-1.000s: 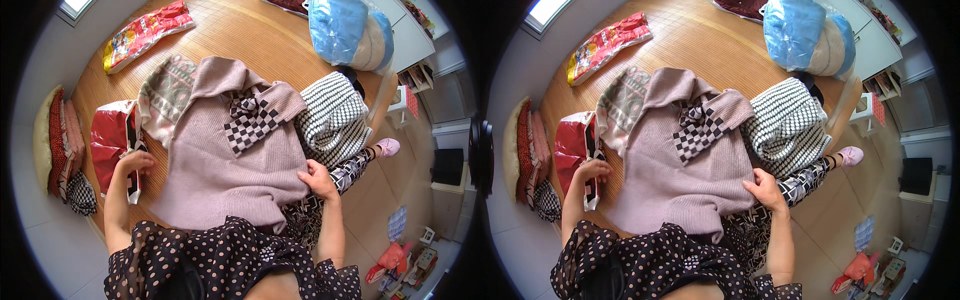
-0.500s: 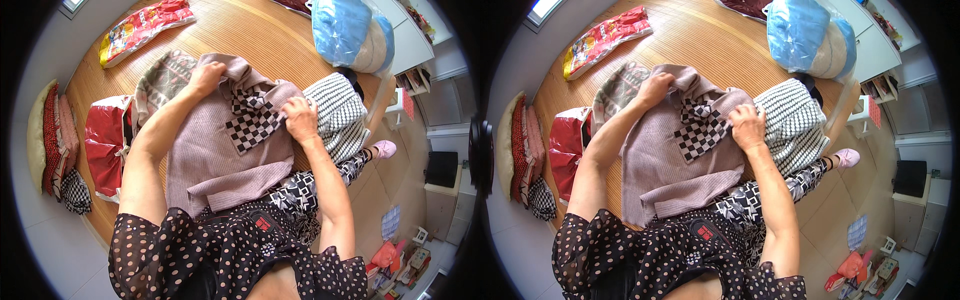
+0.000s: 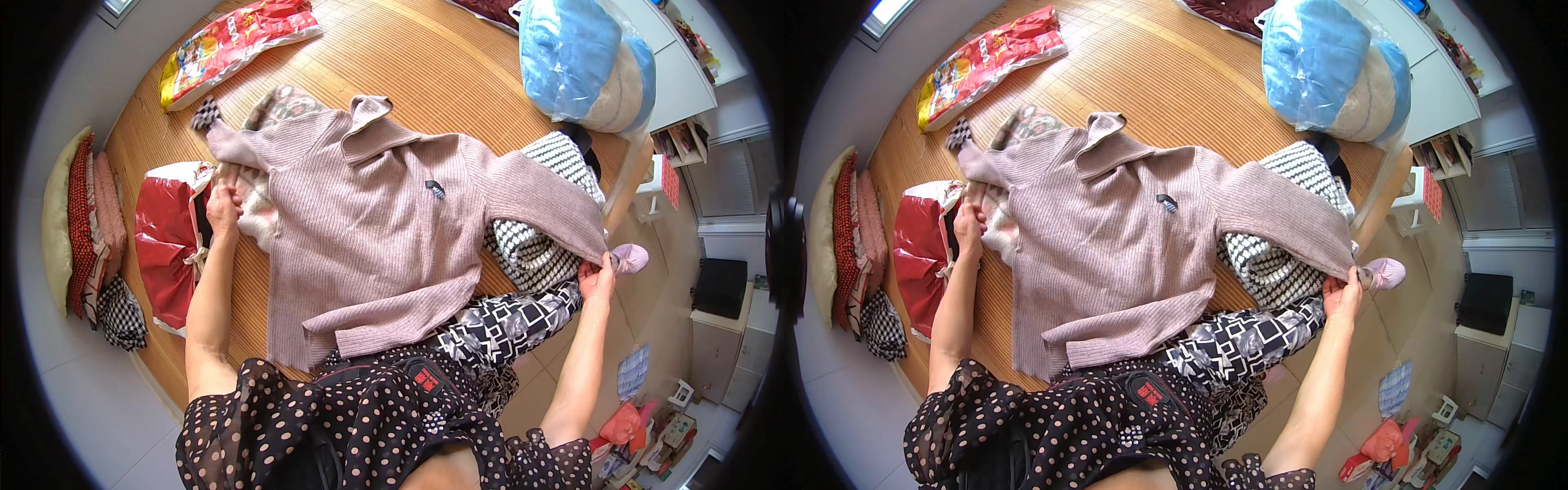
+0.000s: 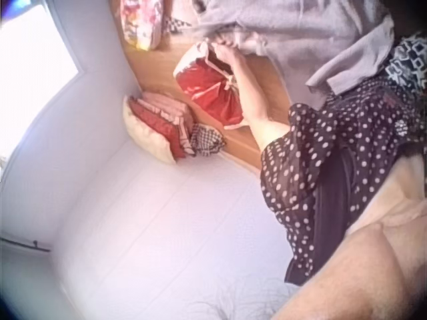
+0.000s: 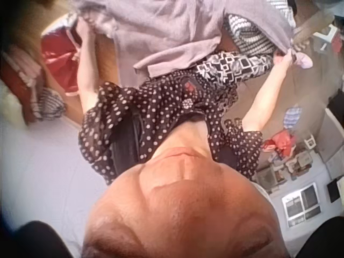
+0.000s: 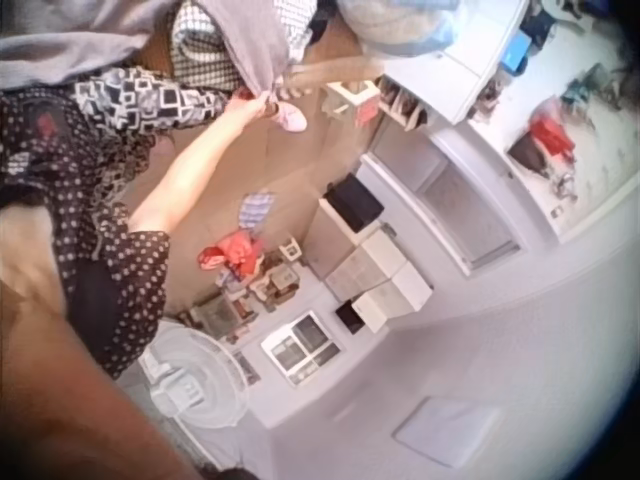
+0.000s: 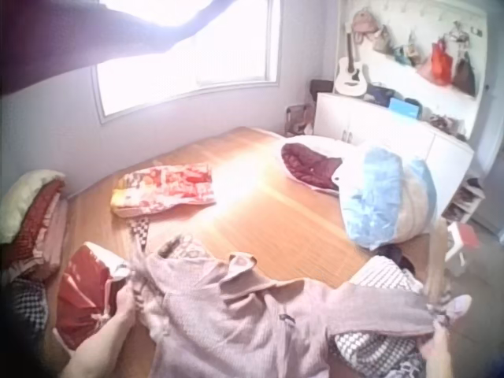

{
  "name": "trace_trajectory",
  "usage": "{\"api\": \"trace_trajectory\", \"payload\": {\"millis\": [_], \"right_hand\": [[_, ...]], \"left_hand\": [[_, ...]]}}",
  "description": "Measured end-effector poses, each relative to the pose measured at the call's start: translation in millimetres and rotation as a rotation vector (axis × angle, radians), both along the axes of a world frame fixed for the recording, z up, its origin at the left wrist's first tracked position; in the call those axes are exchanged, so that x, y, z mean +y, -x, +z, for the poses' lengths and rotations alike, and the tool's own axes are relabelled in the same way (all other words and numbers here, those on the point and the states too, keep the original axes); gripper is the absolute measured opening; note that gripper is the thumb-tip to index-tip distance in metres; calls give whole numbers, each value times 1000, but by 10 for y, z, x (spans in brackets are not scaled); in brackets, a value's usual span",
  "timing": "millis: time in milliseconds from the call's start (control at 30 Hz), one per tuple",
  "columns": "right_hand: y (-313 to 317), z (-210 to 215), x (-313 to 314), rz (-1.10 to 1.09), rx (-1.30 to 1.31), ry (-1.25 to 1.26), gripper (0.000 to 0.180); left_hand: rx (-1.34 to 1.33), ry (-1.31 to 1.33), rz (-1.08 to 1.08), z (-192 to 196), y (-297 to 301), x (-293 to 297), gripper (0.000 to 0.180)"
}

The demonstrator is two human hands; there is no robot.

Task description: The person folds several garments and blankets on a tatami mat, then places them into a red plastic bag. Items handled include a red jacket, a checkered blanket, a houndstooth blanket, a patterned blanket, and a pink sweater.

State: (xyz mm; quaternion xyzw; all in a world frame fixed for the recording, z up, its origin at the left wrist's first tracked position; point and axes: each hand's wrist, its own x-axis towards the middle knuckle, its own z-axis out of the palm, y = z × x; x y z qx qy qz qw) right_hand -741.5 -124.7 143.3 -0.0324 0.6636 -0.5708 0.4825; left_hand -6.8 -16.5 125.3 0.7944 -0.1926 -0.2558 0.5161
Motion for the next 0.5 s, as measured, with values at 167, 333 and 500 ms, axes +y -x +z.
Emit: {"api": "trace_trajectory", "payload": {"millis": [167, 333, 500], "right_hand": [[38, 83, 29, 61, -33, 74, 23], [-229, 853, -87, 289, -28, 413, 18], [-308, 1549, -338, 309, 69, 638, 28]], "left_hand": [[-339, 158, -444, 330, 761, -753, 28], [-356, -382, -741, 400, 1489, -1648, 42], [99, -201, -759, 301, 1335, -2181, 32]]}}
